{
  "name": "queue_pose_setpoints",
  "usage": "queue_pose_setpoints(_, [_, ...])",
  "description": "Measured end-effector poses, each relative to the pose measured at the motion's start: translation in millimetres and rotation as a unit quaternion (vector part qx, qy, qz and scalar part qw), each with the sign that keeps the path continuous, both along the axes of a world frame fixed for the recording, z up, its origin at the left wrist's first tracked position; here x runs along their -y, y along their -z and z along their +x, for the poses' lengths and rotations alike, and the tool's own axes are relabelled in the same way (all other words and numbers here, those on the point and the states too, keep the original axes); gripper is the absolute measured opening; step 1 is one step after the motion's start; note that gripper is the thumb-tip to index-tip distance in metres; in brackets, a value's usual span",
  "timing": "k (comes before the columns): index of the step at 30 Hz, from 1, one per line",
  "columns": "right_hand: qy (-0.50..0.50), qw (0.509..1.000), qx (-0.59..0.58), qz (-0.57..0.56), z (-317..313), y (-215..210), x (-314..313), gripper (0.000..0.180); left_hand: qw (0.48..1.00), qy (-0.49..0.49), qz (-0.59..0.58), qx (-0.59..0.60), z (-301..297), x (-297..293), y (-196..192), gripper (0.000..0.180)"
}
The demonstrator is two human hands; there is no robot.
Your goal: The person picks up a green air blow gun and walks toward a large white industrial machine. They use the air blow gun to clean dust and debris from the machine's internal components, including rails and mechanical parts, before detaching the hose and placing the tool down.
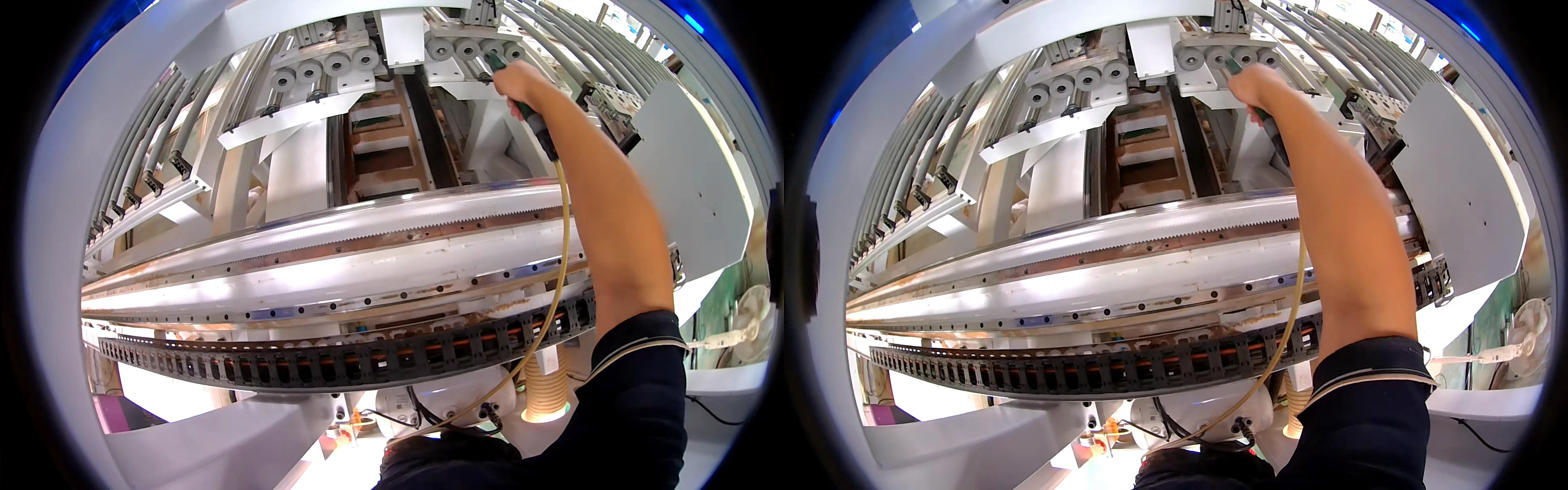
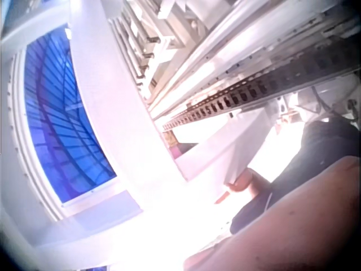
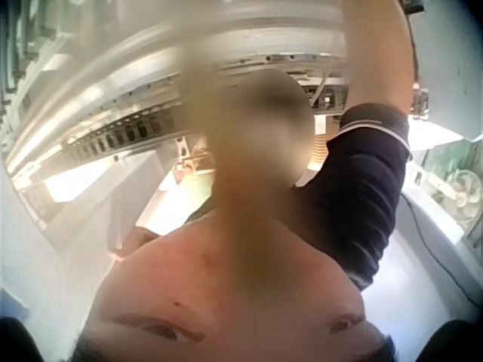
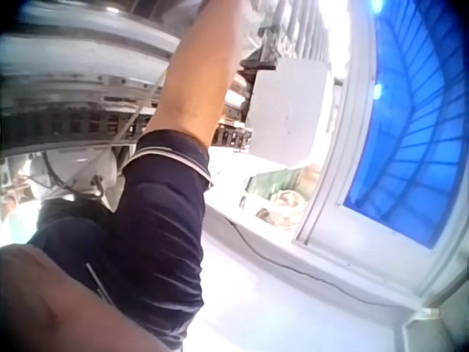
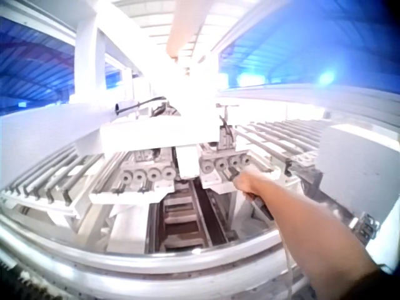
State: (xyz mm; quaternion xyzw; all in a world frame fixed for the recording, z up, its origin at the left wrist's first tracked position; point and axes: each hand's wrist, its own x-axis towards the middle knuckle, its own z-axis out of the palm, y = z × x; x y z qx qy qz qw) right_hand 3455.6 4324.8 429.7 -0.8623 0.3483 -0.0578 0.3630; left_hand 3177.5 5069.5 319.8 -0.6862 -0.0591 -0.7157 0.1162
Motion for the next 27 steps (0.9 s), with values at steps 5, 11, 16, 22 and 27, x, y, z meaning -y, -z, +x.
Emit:
queue_pose_setpoints(5, [0.047,0.998,-0.028,0.02,4.6,34.9,1.5,0.02,0.999,-0.035,0.028,0.005,-8.0,-1.6,0.3,0.025])
queue_pose_setpoints(11, [0.065,0.992,0.004,0.106,21.9,62.3,16.3,0.012,0.993,-0.076,0.084,0.023,-8.3,0.3,-4.0,0.027])
queue_pose_setpoints(16, [0.067,0.984,0.032,0.162,40.6,88.1,33.5,0.015,0.975,-0.104,0.178,0.077,0.8,7.6,-14.5,0.029])
queue_pose_setpoints(22, [0.077,0.983,0.042,0.161,46.9,100.3,43.1,0.014,0.929,-0.163,0.3,0.14,5.0,-5.2,-27.2,0.033])
queue_pose_setpoints(27, [0.068,0.982,0.058,0.165,48.2,100.8,45.2,0.014,0.952,-0.196,0.23,0.044,-5.7,16.6,-28.0,0.038])
